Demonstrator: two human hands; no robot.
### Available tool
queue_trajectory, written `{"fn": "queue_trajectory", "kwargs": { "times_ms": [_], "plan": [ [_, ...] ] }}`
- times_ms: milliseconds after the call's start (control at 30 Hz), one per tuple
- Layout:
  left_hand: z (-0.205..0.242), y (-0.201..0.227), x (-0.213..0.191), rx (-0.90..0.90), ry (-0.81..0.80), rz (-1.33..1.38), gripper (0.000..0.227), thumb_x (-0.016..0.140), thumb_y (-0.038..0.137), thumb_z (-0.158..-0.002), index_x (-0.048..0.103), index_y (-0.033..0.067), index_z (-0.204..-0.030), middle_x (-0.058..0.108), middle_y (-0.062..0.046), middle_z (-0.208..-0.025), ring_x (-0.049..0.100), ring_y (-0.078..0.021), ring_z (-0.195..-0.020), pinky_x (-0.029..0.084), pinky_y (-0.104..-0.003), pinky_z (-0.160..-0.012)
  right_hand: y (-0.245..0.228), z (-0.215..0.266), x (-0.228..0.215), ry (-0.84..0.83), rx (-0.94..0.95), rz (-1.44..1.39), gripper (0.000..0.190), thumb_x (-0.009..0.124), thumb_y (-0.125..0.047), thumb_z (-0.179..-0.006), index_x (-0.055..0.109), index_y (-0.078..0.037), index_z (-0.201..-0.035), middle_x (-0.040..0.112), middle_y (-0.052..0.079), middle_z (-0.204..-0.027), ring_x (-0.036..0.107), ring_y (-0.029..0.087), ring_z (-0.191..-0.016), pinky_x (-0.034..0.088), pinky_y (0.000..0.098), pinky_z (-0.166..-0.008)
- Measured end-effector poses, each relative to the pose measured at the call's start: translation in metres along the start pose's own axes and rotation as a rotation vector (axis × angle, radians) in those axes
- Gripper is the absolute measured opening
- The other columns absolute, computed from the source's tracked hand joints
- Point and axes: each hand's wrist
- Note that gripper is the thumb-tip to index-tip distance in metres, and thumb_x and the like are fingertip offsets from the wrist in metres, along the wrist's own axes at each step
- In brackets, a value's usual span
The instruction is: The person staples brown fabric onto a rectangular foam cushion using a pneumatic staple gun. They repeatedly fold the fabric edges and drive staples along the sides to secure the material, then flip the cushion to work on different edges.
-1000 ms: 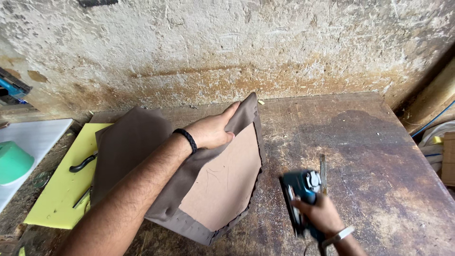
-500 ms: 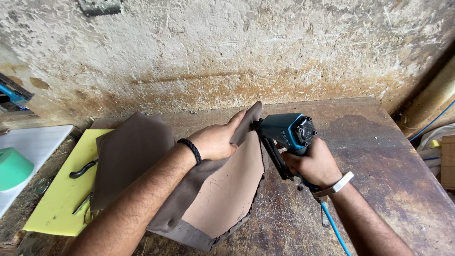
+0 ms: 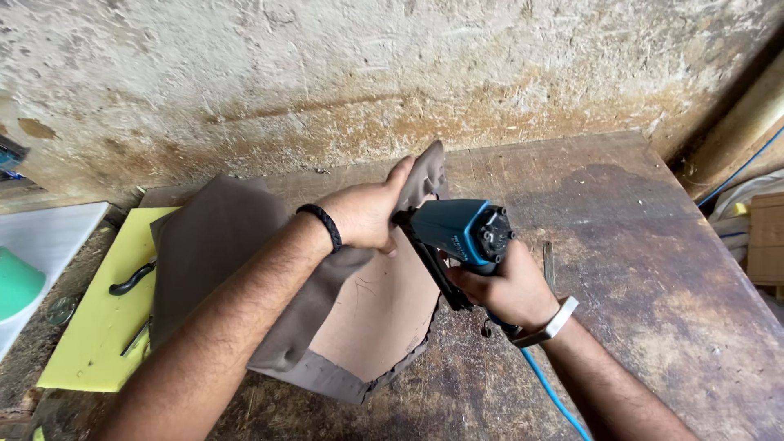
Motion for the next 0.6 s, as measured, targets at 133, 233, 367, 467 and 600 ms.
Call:
{"fn": "queue_trajectory", "kwargs": {
  "times_ms": [133,233,367,467,600],
  "plan": [
    [0.003,-0.001,-0.004,-0.102,-0.074,-0.018,0.142,0.09,0.023,-0.074,-0.021,0.0133,-0.161,0.075,-0.024,-0.104,0.074,-0.0319,-0.09,0.06,-0.041,-0.083,0.015,-0.009,-0.001,-0.045,0.007,0.019,0.015,0.076,-0.005,-0.078,0.071,0.0,-0.092,0.069,0.007,-0.064,0.065,0.014,-0.053,0.051,0.0312,-0.048],
    [0.001,-0.008,-0.004,-0.147,-0.085,0.018,0.138,0.087,0.024,-0.076,-0.019,0.0151,-0.163,0.072,-0.024,-0.113,0.075,-0.0325,-0.097,0.06,-0.042,-0.087,0.061,-0.016,-0.004,-0.055,0.122,0.126,0.023,0.081,-0.013,-0.086,0.073,0.008,-0.092,0.071,0.015,-0.068,0.066,0.019,-0.053,0.051,0.0327,-0.051],
    [-0.005,-0.039,0.003,-0.014,0.054,0.163,0.133,0.087,0.025,-0.076,-0.015,0.0151,-0.161,0.058,-0.027,-0.138,0.066,-0.0349,-0.117,0.053,-0.042,-0.101,0.175,-0.017,0.003,-0.059,0.515,0.221,0.044,0.075,-0.024,-0.089,0.064,-0.011,-0.13,0.078,0.011,-0.086,0.069,0.021,-0.063,0.06,0.0364,-0.059],
    [-0.014,-0.06,0.014,0.017,0.093,0.272,0.12,0.082,0.027,-0.082,-0.009,0.0179,-0.16,0.044,-0.026,-0.152,0.054,-0.0336,-0.134,0.044,-0.044,-0.111,0.276,-0.003,0.019,-0.061,0.526,0.644,0.067,0.07,-0.032,-0.092,0.046,-0.021,-0.154,0.079,0.014,-0.104,0.079,0.025,-0.089,0.064,0.0384,-0.079],
    [-0.031,-0.071,0.029,0.047,0.127,0.467,0.098,0.068,0.024,-0.094,-0.001,0.0206,-0.163,0.042,-0.022,-0.157,0.049,-0.0313,-0.14,0.041,-0.044,-0.114,0.344,0.027,0.028,-0.079,0.554,0.743,0.084,0.077,-0.037,-0.087,0.038,-0.017,-0.159,0.074,0.021,-0.12,0.074,0.035,-0.11,0.06,0.0451,-0.096]
  ]
}}
Point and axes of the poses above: each hand's wrist, its own z-axis away from the middle knuckle, its own x-axis out of the palm, y = z × x
